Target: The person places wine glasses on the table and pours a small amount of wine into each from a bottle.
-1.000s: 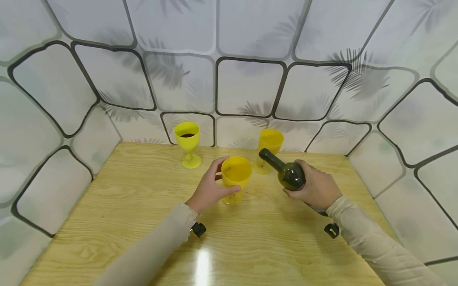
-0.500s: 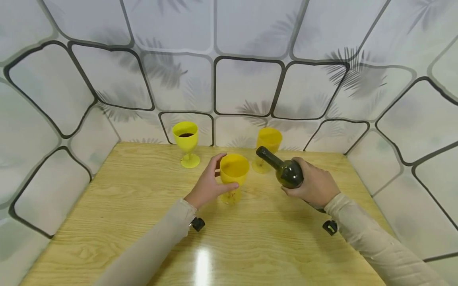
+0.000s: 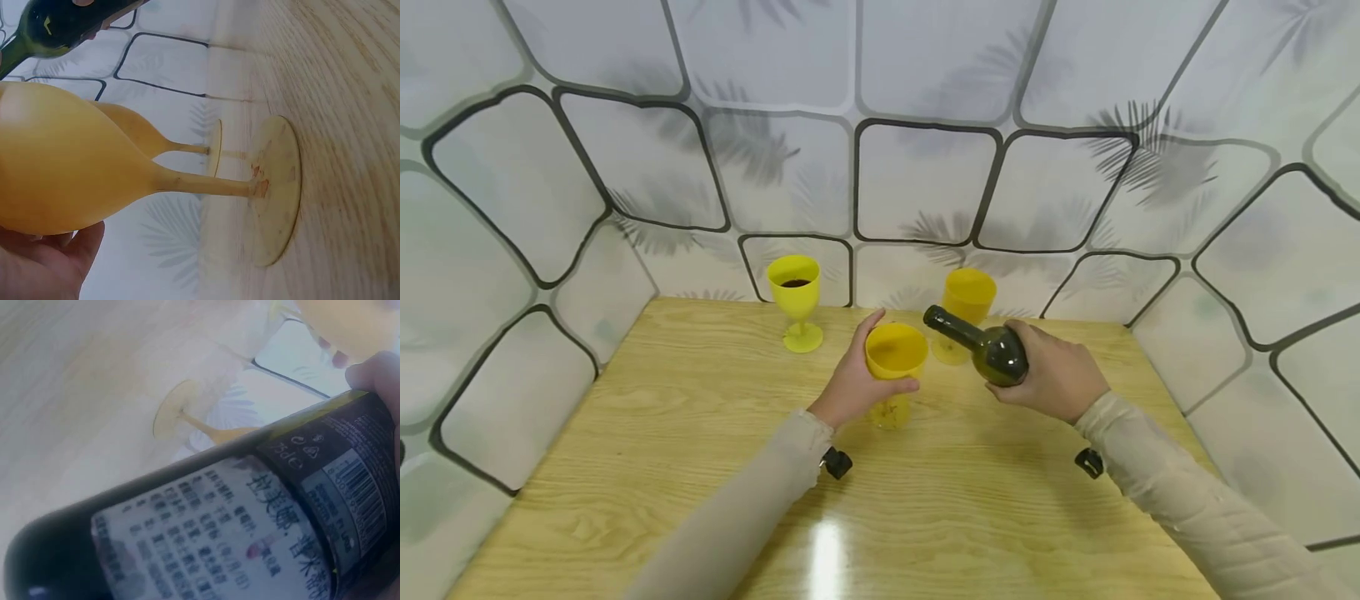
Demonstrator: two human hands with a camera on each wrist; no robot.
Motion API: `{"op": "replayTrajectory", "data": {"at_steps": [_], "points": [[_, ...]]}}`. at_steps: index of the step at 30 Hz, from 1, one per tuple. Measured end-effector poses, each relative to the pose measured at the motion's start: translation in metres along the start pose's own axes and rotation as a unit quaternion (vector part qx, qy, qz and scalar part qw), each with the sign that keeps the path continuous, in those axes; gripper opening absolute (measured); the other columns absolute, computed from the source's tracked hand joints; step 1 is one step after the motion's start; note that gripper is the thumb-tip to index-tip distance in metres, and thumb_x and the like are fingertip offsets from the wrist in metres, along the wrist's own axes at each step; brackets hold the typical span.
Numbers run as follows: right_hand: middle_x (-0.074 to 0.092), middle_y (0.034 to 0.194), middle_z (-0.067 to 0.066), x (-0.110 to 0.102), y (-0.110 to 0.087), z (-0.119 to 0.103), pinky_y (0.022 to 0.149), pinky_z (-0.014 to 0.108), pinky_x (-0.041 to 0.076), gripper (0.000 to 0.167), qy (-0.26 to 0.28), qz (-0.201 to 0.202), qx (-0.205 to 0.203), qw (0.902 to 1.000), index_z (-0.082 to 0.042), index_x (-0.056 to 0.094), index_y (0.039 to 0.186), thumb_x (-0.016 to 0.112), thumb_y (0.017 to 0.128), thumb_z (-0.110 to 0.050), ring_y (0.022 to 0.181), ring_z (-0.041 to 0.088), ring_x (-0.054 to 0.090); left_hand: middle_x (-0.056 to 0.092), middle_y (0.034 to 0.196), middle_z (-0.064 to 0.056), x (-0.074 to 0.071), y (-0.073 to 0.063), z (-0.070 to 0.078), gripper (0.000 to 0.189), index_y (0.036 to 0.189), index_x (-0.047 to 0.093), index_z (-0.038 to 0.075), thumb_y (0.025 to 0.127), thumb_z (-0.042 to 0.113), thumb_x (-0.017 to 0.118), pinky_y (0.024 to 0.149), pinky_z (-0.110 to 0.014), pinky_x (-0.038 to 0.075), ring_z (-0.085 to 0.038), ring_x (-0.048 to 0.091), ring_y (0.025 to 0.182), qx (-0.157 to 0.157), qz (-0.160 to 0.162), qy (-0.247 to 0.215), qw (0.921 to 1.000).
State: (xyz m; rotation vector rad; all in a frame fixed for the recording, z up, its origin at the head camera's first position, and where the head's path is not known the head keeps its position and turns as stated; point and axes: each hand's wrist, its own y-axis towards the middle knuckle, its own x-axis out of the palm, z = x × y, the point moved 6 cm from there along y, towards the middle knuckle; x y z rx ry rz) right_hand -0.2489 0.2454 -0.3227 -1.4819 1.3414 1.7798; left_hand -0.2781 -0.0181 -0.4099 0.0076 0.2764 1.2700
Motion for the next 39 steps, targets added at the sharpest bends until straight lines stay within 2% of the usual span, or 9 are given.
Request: {"op": "replayTrajectory", "data": {"at_steps": [4, 7, 17, 26, 32, 39], "points": [[0.072, 0.098, 0.012, -0.001, 0.004, -0.002, 0.055, 0.052, 0.058, 0.082, -0.011, -0.011, -0.013, 0.9998, -0.006, 0.056, 0.130, 0.089, 0.067, -0.047, 0.076, 0.031, 0.071, 0.057, 0.136, -0.001, 0.004, 0.002, -0.001, 0.098, 0.157, 0.034, 0.024, 0.079, 0.031, 0.093, 0.101, -0.047, 0.052, -0.023, 0.059, 0.117, 0.008, -0.002, -0.013, 0.9999], [0.072, 0.101, 0.013, -0.002, 0.007, -0.003, 0.055, 0.052, 0.058, 0.085, -0.016, -0.019, -0.018, 0.9995, -0.007, 0.055, 0.132, 0.089, 0.066, -0.048, 0.077, 0.032, 0.071, 0.057, 0.135, 0.001, 0.005, 0.002, -0.001, 0.088, 0.150, 0.041, 0.021, 0.079, 0.029, 0.092, 0.100, -0.045, 0.053, -0.022, 0.059, 0.117, 0.014, -0.003, -0.015, 0.9998], [0.071, 0.103, 0.015, -0.008, 0.014, -0.013, 0.054, 0.051, 0.057, 0.091, -0.037, -0.047, -0.046, 0.9971, -0.005, 0.052, 0.137, 0.091, 0.067, -0.047, 0.078, 0.032, 0.071, 0.058, 0.132, 0.001, 0.005, 0.003, -0.004, 0.082, 0.146, 0.043, 0.024, 0.080, 0.030, 0.092, 0.100, -0.043, 0.053, -0.021, 0.060, 0.115, 0.014, 0.000, -0.023, 0.9996], [0.067, 0.092, 0.011, -0.013, 0.025, -0.023, 0.054, 0.047, 0.057, 0.083, -0.080, -0.055, -0.087, 0.9915, -0.004, 0.056, 0.130, 0.090, 0.067, -0.047, 0.070, 0.028, 0.067, 0.058, 0.132, -0.001, 0.004, 0.002, -0.004, 0.085, 0.148, 0.040, 0.023, 0.081, 0.027, 0.091, 0.100, -0.043, 0.053, -0.021, 0.060, 0.116, 0.017, 0.002, -0.024, 0.9996], [0.066, 0.090, 0.010, -0.015, 0.030, -0.026, 0.053, 0.047, 0.057, 0.081, -0.085, -0.074, -0.091, 0.9894, -0.006, 0.055, 0.128, 0.090, 0.068, -0.047, 0.070, 0.028, 0.066, 0.057, 0.133, 0.000, 0.005, 0.003, -0.005, 0.086, 0.149, 0.038, 0.025, 0.081, 0.028, 0.091, 0.101, -0.042, 0.053, -0.021, 0.060, 0.117, 0.012, -0.007, -0.027, 0.9995], [0.064, 0.084, 0.009, -0.016, 0.032, -0.027, 0.050, 0.046, 0.056, 0.074, -0.100, -0.069, -0.106, 0.9870, -0.008, 0.054, 0.118, 0.090, 0.066, -0.046, 0.065, 0.028, 0.065, 0.057, 0.132, -0.002, 0.006, 0.003, -0.006, 0.086, 0.149, 0.037, 0.024, 0.082, 0.027, 0.090, 0.100, -0.042, 0.054, -0.022, 0.061, 0.116, 0.008, -0.013, -0.040, 0.9991]]}}
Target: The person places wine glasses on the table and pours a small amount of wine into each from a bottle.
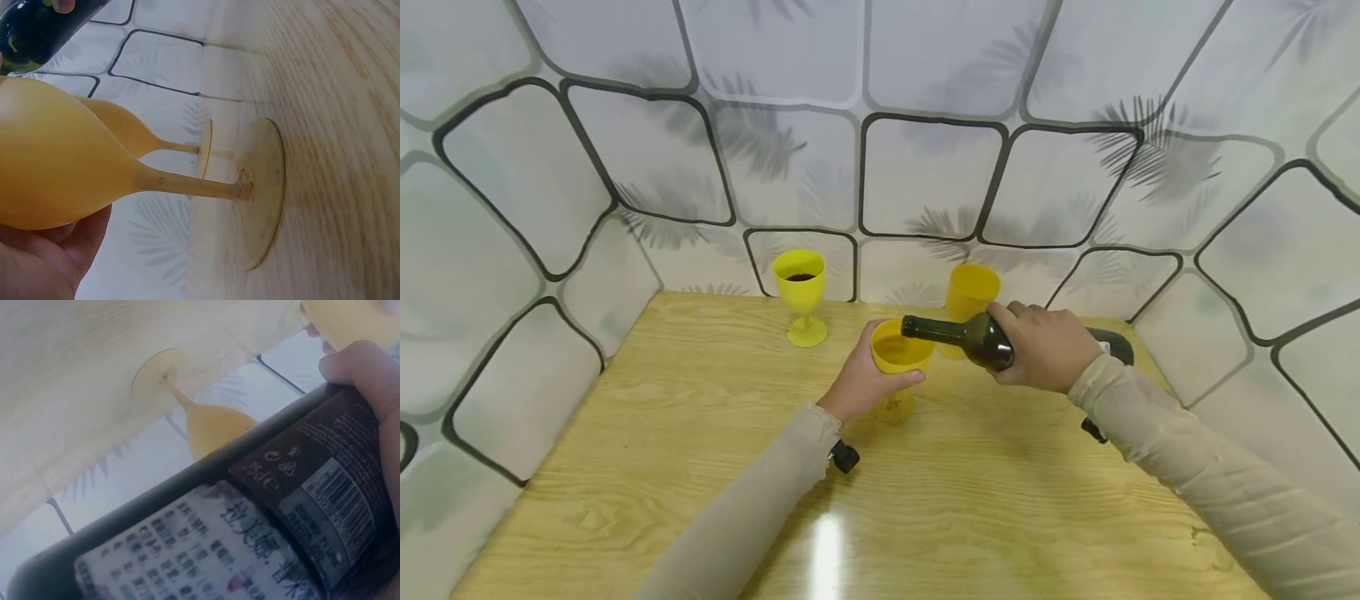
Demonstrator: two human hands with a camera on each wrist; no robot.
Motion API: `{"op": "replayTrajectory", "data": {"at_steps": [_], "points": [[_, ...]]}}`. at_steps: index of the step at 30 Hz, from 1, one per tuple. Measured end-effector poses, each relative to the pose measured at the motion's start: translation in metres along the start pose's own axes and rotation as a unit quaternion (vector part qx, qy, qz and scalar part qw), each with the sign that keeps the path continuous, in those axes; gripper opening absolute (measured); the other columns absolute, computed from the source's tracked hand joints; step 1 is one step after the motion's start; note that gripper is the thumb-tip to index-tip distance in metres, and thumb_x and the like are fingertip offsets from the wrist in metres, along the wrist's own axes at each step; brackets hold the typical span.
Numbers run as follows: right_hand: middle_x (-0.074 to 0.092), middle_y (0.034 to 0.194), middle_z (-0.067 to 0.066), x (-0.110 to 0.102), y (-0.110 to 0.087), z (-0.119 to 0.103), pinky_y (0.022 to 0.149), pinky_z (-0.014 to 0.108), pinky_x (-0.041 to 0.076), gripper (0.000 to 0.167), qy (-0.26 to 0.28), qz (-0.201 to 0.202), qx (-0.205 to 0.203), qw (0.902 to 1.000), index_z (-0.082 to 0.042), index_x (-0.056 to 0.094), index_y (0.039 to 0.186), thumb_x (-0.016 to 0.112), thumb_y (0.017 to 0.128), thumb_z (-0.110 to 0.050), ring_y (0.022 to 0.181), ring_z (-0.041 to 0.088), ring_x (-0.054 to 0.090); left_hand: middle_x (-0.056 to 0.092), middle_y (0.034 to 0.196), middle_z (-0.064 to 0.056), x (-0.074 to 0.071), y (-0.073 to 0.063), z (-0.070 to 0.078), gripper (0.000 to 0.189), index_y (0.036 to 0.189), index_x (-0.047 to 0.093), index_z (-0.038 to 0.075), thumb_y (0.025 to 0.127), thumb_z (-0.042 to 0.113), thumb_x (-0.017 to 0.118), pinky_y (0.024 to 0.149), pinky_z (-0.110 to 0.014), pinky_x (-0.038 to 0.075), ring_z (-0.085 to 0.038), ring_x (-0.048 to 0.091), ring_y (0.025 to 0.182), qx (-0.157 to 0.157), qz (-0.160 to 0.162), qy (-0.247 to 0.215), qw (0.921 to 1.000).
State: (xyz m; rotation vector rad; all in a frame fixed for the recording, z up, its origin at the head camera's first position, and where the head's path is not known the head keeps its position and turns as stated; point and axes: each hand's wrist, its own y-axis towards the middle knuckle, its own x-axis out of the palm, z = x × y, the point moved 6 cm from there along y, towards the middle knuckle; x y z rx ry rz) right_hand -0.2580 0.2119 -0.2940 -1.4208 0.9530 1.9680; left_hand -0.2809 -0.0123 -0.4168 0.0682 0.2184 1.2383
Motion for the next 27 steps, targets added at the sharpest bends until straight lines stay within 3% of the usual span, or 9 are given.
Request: {"op": "replayTrajectory", "data": {"at_steps": [13, 27], "points": [[0.063, 0.082, 0.009, -0.0061, 0.0038, -0.0019, 0.048, 0.046, 0.054, 0.073, -0.009, 0.003, -0.013, 0.9999, -0.007, 0.054, 0.116, 0.090, 0.064, -0.044, 0.063, 0.028, 0.063, 0.057, 0.131, -0.003, 0.0013, 0.0004, -0.0001, 0.083, 0.148, 0.037, 0.022, 0.083, 0.024, 0.089, 0.098, -0.041, 0.055, -0.022, 0.061, 0.116, 0.003, -0.006, -0.012, 0.9999], [0.063, 0.084, 0.009, -0.0039, 0.0084, -0.0059, 0.048, 0.043, 0.054, 0.074, -0.021, -0.033, -0.010, 0.9992, -0.008, 0.054, 0.118, 0.091, 0.067, -0.046, 0.061, 0.025, 0.062, 0.058, 0.130, -0.004, 0.0012, 0.0003, -0.0005, 0.082, 0.147, 0.037, 0.023, 0.083, 0.023, 0.089, 0.095, -0.040, 0.056, -0.022, 0.062, 0.114, 0.006, -0.008, -0.011, 0.9999]]}}
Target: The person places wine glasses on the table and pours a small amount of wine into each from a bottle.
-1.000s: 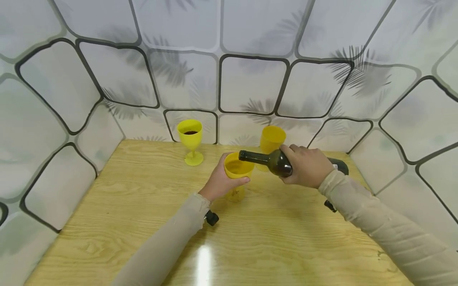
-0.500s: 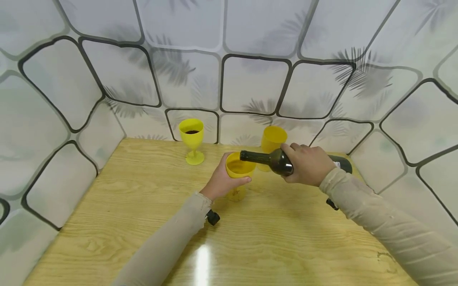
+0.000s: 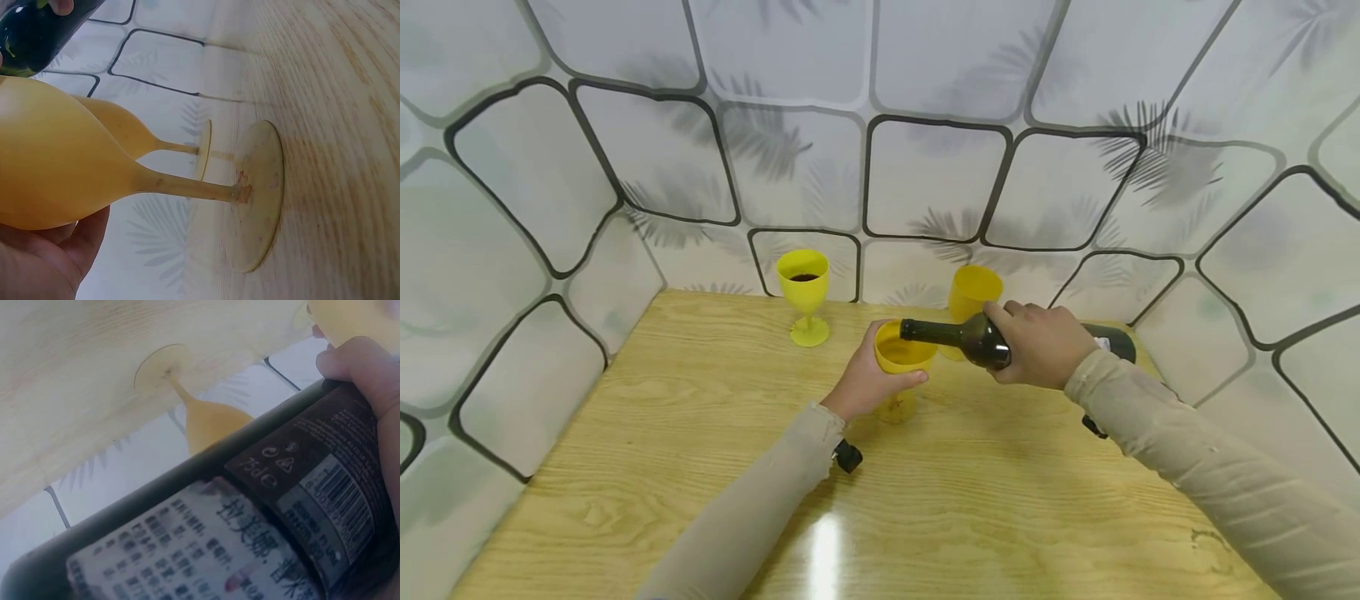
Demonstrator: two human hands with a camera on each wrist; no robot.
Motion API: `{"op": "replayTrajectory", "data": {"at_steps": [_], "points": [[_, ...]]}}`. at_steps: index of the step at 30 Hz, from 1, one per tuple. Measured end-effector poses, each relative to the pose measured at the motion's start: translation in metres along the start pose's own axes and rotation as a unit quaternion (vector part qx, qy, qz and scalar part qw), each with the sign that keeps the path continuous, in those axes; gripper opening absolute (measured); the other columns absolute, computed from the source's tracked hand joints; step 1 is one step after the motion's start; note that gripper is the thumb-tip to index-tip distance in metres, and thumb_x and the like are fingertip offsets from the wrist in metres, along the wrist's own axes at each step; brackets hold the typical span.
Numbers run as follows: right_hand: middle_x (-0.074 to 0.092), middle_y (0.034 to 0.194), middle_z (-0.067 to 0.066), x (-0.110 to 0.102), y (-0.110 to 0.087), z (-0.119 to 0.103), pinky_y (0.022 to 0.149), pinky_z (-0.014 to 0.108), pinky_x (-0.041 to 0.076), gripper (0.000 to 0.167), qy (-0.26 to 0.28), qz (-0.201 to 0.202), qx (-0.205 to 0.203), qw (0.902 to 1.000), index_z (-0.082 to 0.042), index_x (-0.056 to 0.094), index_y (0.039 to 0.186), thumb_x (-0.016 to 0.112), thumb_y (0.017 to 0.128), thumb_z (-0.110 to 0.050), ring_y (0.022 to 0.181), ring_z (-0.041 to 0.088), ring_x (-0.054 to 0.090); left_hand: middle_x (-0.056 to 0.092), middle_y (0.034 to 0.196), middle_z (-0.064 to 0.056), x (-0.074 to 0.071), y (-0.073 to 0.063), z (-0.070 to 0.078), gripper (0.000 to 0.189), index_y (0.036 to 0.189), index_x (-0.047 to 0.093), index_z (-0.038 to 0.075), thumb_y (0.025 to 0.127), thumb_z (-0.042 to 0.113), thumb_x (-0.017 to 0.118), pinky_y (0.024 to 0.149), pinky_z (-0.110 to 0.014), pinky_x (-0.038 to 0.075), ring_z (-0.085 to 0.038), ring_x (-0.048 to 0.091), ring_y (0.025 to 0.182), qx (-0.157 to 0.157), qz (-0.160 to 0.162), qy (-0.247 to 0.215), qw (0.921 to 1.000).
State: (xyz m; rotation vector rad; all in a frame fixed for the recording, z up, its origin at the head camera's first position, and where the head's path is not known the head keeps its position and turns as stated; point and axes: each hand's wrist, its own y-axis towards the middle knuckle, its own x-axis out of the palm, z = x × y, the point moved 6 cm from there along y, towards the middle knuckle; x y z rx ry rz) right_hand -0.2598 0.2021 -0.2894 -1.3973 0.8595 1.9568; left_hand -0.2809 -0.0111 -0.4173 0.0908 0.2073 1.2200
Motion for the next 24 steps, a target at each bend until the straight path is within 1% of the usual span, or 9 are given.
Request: {"op": "replayTrajectory", "data": {"at_steps": [8, 17, 24], "points": [[0.064, 0.084, 0.009, -0.0004, 0.0014, -0.0011, 0.048, 0.042, 0.054, 0.074, -0.009, -0.004, -0.002, 0.9999, -0.008, 0.055, 0.118, 0.090, 0.067, -0.046, 0.061, 0.025, 0.062, 0.058, 0.131, -0.004, 0.0001, -0.0007, -0.0001, 0.082, 0.147, 0.038, 0.023, 0.083, 0.021, 0.089, 0.096, -0.040, 0.056, -0.023, 0.062, 0.114, 0.002, 0.000, -0.013, 0.9999], [0.063, 0.084, 0.010, 0.0007, 0.0030, -0.0045, 0.046, 0.040, 0.054, 0.075, -0.016, -0.013, -0.011, 0.9997, -0.006, 0.055, 0.120, 0.091, 0.067, -0.046, 0.060, 0.023, 0.061, 0.057, 0.132, -0.003, 0.0004, -0.0012, -0.0011, 0.085, 0.149, 0.036, 0.023, 0.083, 0.025, 0.090, 0.098, -0.040, 0.055, -0.022, 0.062, 0.114, 0.000, 0.002, -0.008, 1.0000], [0.064, 0.086, 0.011, -0.0028, 0.0055, -0.0054, 0.047, 0.041, 0.055, 0.074, -0.011, -0.021, -0.006, 0.9997, -0.007, 0.055, 0.119, 0.091, 0.067, -0.044, 0.061, 0.024, 0.063, 0.058, 0.131, -0.003, -0.0003, -0.0005, -0.0007, 0.087, 0.149, 0.036, 0.021, 0.082, 0.025, 0.090, 0.097, -0.040, 0.055, -0.021, 0.062, 0.114, 0.001, 0.003, -0.013, 0.9999]]}}
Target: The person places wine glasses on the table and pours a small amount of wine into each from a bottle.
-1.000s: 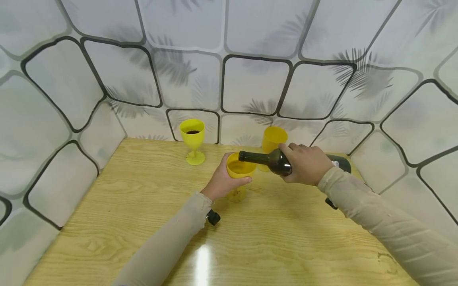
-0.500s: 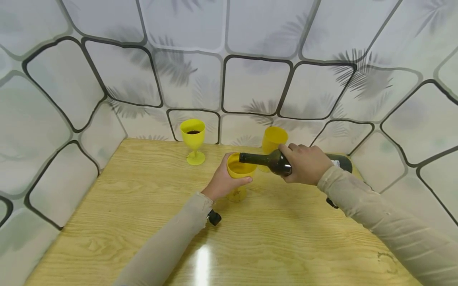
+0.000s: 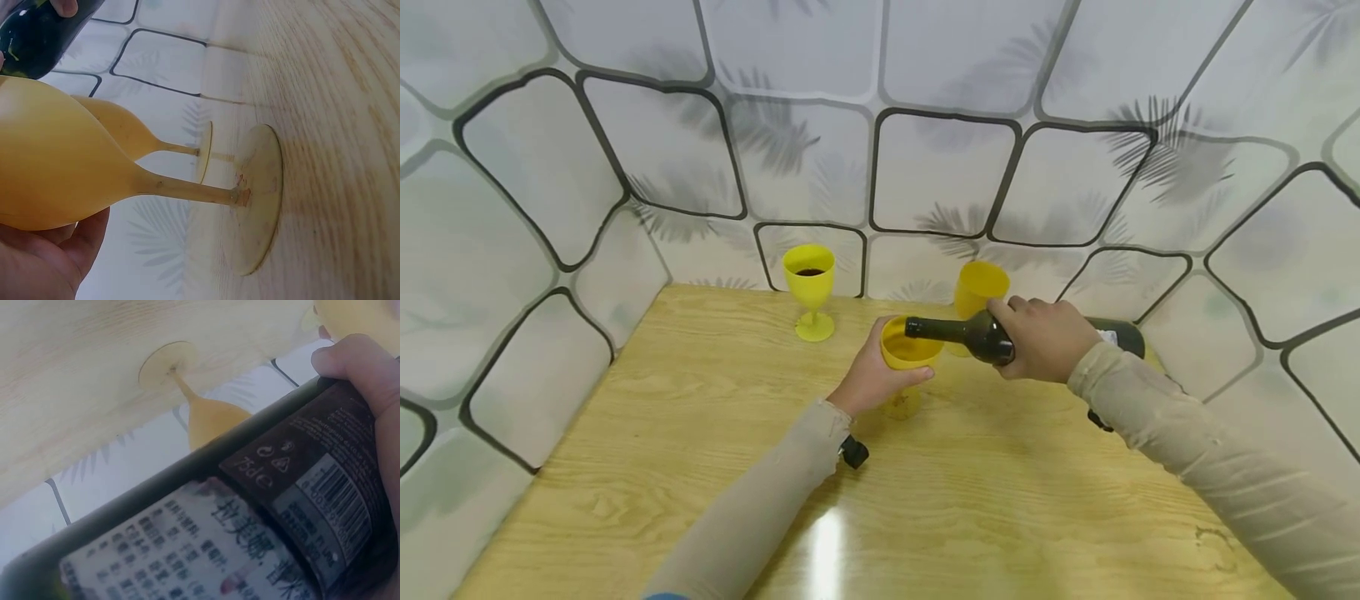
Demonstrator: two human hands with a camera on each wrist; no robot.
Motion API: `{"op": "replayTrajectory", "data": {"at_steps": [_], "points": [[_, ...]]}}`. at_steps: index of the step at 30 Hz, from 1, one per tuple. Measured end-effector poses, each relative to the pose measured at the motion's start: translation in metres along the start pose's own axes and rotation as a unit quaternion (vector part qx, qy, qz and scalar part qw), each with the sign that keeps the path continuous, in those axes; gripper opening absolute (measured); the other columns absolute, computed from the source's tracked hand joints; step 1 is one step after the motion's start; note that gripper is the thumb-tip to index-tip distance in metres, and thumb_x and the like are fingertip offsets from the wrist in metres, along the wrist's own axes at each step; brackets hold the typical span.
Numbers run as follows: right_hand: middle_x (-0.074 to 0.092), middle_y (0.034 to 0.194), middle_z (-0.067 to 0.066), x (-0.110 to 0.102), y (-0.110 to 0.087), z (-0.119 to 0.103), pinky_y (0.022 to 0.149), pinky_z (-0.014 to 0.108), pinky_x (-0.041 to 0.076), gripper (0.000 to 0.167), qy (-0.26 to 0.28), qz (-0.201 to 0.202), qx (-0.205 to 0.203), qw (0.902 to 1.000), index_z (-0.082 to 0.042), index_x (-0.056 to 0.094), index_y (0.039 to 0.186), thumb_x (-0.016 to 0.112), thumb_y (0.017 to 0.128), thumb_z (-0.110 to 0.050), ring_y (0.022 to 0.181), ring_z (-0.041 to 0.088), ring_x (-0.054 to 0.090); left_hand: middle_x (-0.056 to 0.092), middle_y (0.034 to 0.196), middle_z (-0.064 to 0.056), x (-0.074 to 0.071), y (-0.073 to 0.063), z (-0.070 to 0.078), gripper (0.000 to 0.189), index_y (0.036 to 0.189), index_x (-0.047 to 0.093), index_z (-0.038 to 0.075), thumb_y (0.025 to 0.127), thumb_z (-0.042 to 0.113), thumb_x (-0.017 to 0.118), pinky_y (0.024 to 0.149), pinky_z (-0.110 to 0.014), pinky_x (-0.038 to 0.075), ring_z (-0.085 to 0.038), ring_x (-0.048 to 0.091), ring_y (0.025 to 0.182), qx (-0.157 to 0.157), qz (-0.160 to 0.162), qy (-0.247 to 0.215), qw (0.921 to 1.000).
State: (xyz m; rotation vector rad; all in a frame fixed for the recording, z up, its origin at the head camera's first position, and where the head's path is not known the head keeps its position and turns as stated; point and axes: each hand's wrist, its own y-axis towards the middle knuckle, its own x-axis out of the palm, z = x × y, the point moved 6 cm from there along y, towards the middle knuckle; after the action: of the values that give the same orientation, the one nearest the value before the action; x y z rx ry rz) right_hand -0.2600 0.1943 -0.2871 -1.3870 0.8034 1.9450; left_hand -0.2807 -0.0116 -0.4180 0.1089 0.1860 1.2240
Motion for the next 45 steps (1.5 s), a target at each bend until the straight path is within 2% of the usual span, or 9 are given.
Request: {"op": "replayTrajectory", "data": {"at_steps": [7, 12, 26, 45], "points": [[0.063, 0.083, 0.009, 0.0008, 0.0001, 0.0033, 0.047, 0.040, 0.054, 0.073, 0.001, -0.019, 0.007, 0.9998, -0.006, 0.054, 0.119, 0.089, 0.068, -0.045, 0.059, 0.023, 0.061, 0.058, 0.131, -0.003, 0.0004, 0.0012, 0.0006, 0.084, 0.148, 0.037, 0.024, 0.082, 0.026, 0.090, 0.098, -0.040, 0.055, -0.021, 0.062, 0.114, -0.004, 0.001, 0.005, 1.0000], [0.063, 0.082, 0.008, 0.0005, 0.0013, 0.0034, 0.047, 0.040, 0.054, 0.071, -0.001, -0.016, 0.001, 0.9999, -0.006, 0.054, 0.117, 0.089, 0.069, -0.046, 0.058, 0.022, 0.061, 0.058, 0.131, -0.003, -0.0002, 0.0012, 0.0005, 0.084, 0.147, 0.038, 0.024, 0.082, 0.025, 0.090, 0.098, -0.039, 0.055, -0.021, 0.062, 0.114, -0.005, 0.006, 0.014, 0.9999], [0.065, 0.086, 0.009, -0.0013, 0.0040, 0.0054, 0.051, 0.043, 0.057, 0.072, 0.006, -0.041, 0.005, 0.9991, -0.007, 0.055, 0.118, 0.090, 0.068, -0.045, 0.061, 0.022, 0.063, 0.058, 0.131, -0.003, 0.0005, 0.0003, 0.0032, 0.083, 0.148, 0.037, 0.022, 0.083, 0.023, 0.089, 0.098, -0.039, 0.055, -0.021, 0.062, 0.115, -0.002, 0.005, 0.013, 0.9999], [0.064, 0.081, 0.008, -0.0040, 0.0046, 0.0047, 0.050, 0.043, 0.056, 0.069, 0.005, -0.041, -0.005, 0.9992, -0.007, 0.054, 0.111, 0.091, 0.065, -0.043, 0.057, 0.022, 0.061, 0.057, 0.131, -0.004, 0.0008, 0.0004, 0.0022, 0.085, 0.149, 0.037, 0.022, 0.082, 0.024, 0.090, 0.099, -0.039, 0.054, -0.021, 0.062, 0.115, -0.010, 0.007, 0.015, 0.9998]]}}
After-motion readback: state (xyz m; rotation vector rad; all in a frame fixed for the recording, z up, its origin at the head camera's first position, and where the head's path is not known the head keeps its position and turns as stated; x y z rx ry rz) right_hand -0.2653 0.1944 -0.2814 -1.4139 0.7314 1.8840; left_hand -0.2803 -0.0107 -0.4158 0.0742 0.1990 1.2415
